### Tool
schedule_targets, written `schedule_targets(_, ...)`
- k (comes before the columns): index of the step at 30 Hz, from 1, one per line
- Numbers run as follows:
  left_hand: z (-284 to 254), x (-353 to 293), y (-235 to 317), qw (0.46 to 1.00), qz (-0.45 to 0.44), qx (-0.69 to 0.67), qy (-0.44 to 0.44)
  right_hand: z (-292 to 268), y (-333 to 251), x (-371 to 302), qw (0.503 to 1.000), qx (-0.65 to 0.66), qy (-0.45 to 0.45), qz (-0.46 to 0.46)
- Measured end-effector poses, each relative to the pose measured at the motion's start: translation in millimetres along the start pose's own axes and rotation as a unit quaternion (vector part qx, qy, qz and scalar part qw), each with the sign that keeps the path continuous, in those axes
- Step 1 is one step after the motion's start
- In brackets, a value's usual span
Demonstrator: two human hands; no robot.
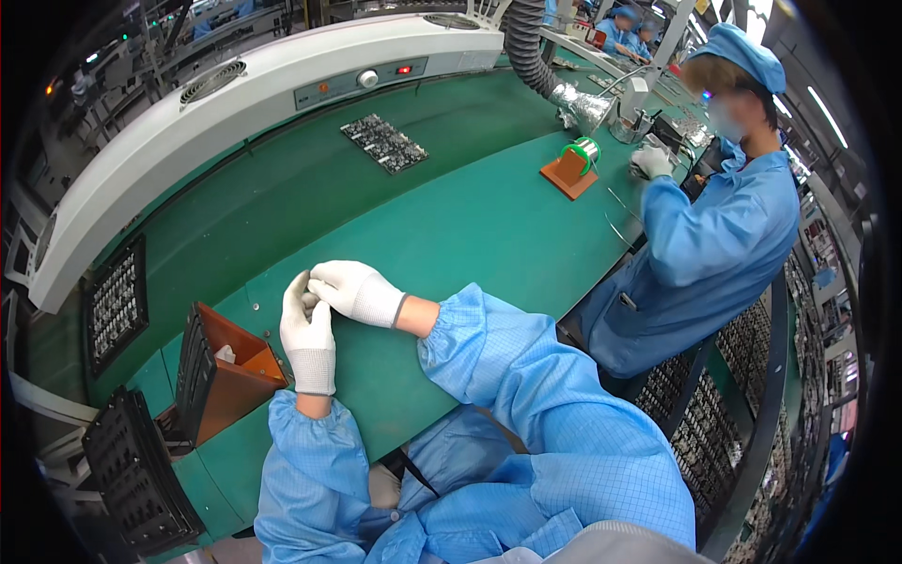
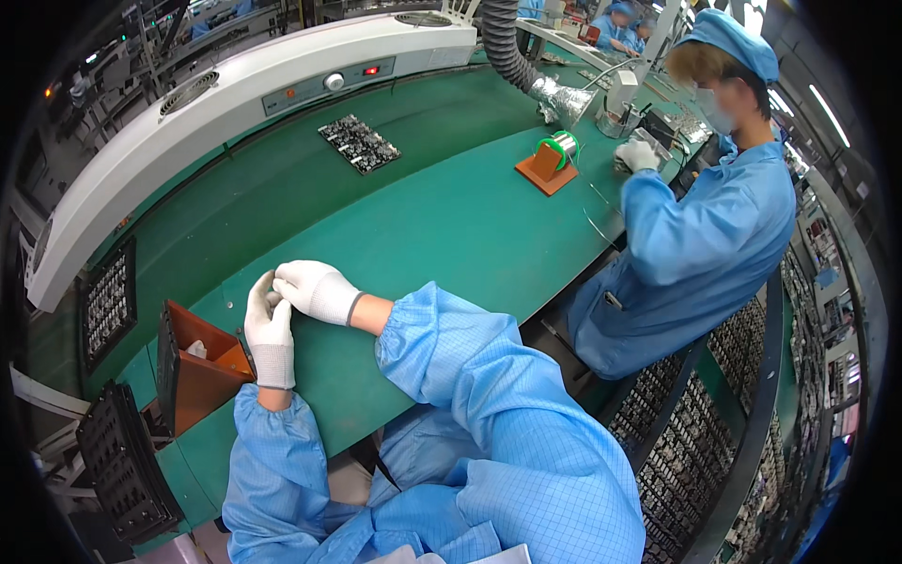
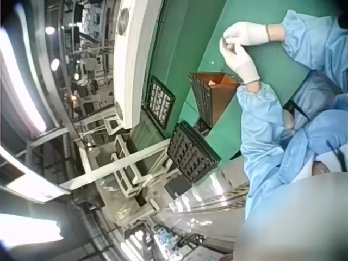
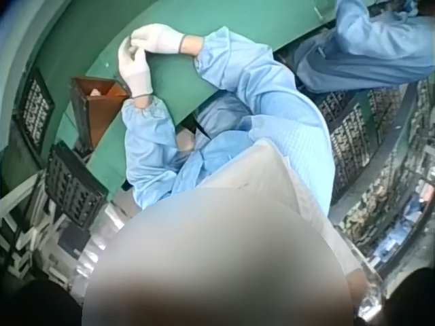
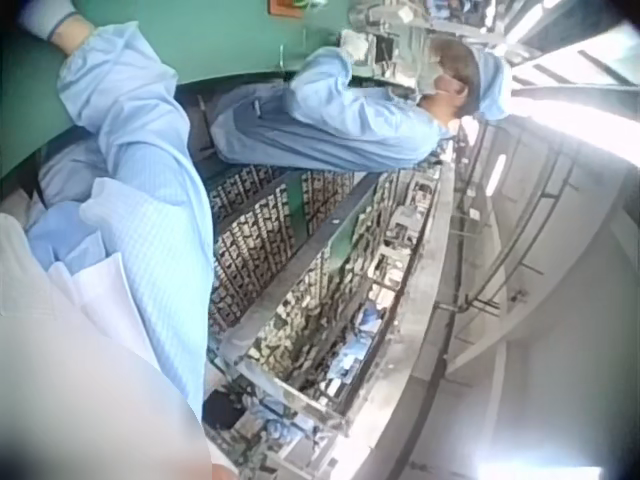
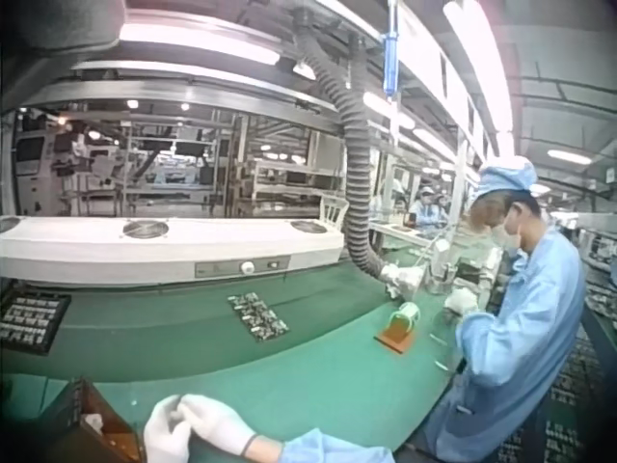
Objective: Assembling electronics by transferring circuit boards from a tray into an assembly jig on a conveyor belt.
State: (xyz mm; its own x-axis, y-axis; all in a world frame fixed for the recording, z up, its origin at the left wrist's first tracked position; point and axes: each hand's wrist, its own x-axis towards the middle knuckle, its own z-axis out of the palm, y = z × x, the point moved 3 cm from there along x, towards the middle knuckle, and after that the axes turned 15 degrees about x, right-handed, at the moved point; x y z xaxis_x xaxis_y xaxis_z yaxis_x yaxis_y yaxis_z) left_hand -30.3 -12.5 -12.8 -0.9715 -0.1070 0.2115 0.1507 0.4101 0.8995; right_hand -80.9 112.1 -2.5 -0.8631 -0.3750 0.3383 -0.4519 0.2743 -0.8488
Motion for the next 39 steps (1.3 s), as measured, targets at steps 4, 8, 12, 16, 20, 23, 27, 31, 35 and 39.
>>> schedule_targets(4,3.0,0.8,-0.5,1.000,0.008,-0.013,-0.005,-2.2,2.7,-0.4,1.000,0.004,0.004,-0.005)
schedule_targets(8,3.0,3.4,-3.0,0.999,0.021,-0.013,0.022,-2.1,2.1,2.5,1.000,0.008,-0.001,-0.003)
schedule_targets(12,5.4,3.7,-8.1,0.999,0.025,-0.009,0.025,-2.0,3.0,0.3,1.000,0.005,0.005,0.002)
schedule_targets(16,5.5,5.4,-3.8,0.999,0.018,-0.002,0.027,-5.9,1.4,1.3,1.000,0.009,-0.007,0.014)
schedule_targets(20,2.9,1.4,-3.4,1.000,0.013,0.023,0.016,-2.6,2.4,-1.4,1.000,0.008,-0.005,0.012)
schedule_targets(23,1.9,0.4,-7.2,0.999,0.020,0.002,0.027,1.8,2.0,-2.0,1.000,0.009,-0.004,-0.011)
schedule_targets(27,2.3,-2.3,3.3,1.000,0.023,-0.003,0.020,-7.1,-4.7,-2.2,0.999,0.036,-0.021,0.020)
schedule_targets(31,-3.7,-2.5,7.4,0.999,0.004,0.022,0.025,-1.9,-4.5,-0.1,1.000,0.015,-0.019,0.019)
schedule_targets(35,-0.9,-2.8,7.8,1.000,0.008,0.012,0.021,-2.4,-2.6,-1.4,1.000,0.016,-0.008,0.013)
schedule_targets(39,-2.2,-2.6,2.4,0.999,0.018,0.009,0.025,-0.4,-3.7,-1.8,1.000,0.015,-0.010,0.014)
